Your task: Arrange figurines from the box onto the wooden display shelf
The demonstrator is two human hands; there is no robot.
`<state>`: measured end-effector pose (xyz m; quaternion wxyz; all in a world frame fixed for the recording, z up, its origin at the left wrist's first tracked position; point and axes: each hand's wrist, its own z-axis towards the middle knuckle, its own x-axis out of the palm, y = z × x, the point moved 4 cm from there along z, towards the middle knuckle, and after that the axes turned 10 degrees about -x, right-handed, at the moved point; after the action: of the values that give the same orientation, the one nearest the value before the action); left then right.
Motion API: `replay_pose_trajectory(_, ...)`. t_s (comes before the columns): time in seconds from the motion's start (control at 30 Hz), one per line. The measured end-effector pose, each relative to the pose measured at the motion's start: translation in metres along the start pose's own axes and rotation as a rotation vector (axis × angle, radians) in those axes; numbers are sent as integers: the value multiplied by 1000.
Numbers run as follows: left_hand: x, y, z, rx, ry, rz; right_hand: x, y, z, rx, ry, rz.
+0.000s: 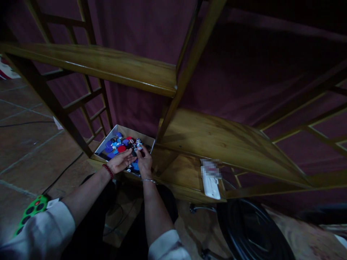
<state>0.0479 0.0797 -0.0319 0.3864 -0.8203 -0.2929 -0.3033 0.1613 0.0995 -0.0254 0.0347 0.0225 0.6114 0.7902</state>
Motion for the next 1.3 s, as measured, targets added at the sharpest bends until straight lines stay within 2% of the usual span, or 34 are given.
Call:
replay_pose_trajectory(0.2,-1,0,3,-3,-58,-2,1,-2,1,-17,29,-53)
replay_pose_trajectory(0.6,6,-3,2,-66,-24,-8,3,-3,-1,121,-83,164)
replay_pose_trajectory(0.83,4,-3,1,-76,-14,22,4,6,-3,111,-86,227)
replay_pose_trajectory(1.3,7,-5,-2,-82,5,28,3,1,-2,113,-117,218)
